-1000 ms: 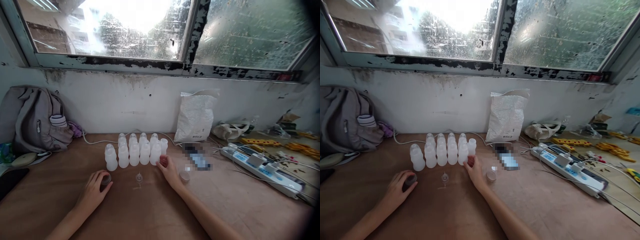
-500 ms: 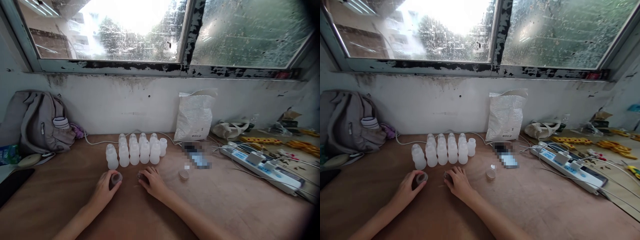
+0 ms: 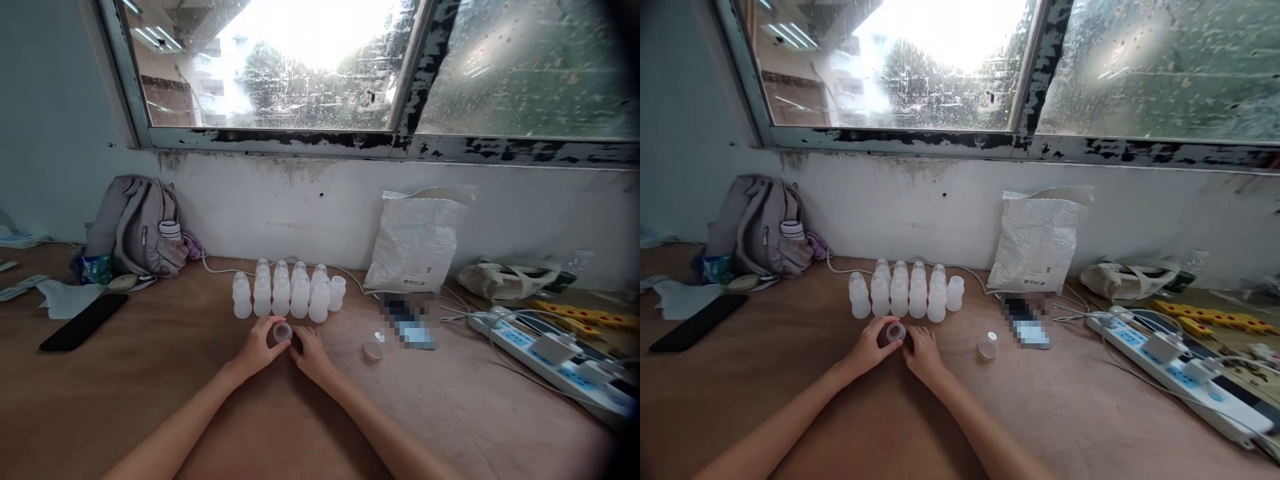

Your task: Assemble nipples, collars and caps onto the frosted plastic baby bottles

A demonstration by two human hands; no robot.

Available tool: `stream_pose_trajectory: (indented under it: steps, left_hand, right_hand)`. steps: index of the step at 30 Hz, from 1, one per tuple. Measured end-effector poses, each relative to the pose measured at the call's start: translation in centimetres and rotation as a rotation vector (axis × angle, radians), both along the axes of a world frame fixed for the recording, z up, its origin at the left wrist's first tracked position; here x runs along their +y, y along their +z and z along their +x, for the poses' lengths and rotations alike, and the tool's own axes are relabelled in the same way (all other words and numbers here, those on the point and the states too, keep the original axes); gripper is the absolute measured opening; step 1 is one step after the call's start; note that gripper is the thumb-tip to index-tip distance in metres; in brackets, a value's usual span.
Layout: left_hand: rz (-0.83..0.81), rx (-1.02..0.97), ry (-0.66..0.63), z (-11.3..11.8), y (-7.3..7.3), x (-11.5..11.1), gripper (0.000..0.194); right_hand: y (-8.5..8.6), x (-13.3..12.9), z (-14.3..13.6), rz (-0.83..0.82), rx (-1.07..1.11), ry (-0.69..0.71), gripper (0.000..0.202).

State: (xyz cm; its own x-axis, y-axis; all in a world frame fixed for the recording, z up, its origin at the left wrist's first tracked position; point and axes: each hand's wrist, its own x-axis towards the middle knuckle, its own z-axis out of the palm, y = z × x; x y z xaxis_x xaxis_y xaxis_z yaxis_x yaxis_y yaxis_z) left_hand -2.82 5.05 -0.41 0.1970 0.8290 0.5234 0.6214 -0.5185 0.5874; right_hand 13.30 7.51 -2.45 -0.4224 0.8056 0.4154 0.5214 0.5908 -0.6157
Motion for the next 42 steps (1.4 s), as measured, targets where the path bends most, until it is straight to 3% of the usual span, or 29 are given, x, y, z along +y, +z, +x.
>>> stream_pose_trajectory:
  steps: [14,23,28,36,42]
  left_hand:
    - [0.011,0.052,-0.027,0.0,-1.4,2.1,0.033]
    - [-0.044,0.046,-0.054,-0.3,-1.8,1.8,0.042]
    - [-0.07,-0.084,-0.053,-0.2,-1.4,1.8,0.016]
    - [-0.261,-0.434,0.03,3.3,-2.6,3.1,0.025]
    - [-0.376,-0.606,0.017,4.3,-2.8,2.3,0.029]
  right_hand:
    - [0.0,0.2,0.4,-0.035,0.293,-0.177,0.022]
    - [-0.3,0.6,0.5,-0.068,0.374,-0.17,0.02]
    - [-0.3,0.4,0.6,-0.087,0.4,-0.158,0.018]
    - [0.5,-0.7,0.8,-0.058,0.489,-0.108,0.023]
    - [-0.4,-0.1,0.9,-0.109,0.547,-0.138,0.024]
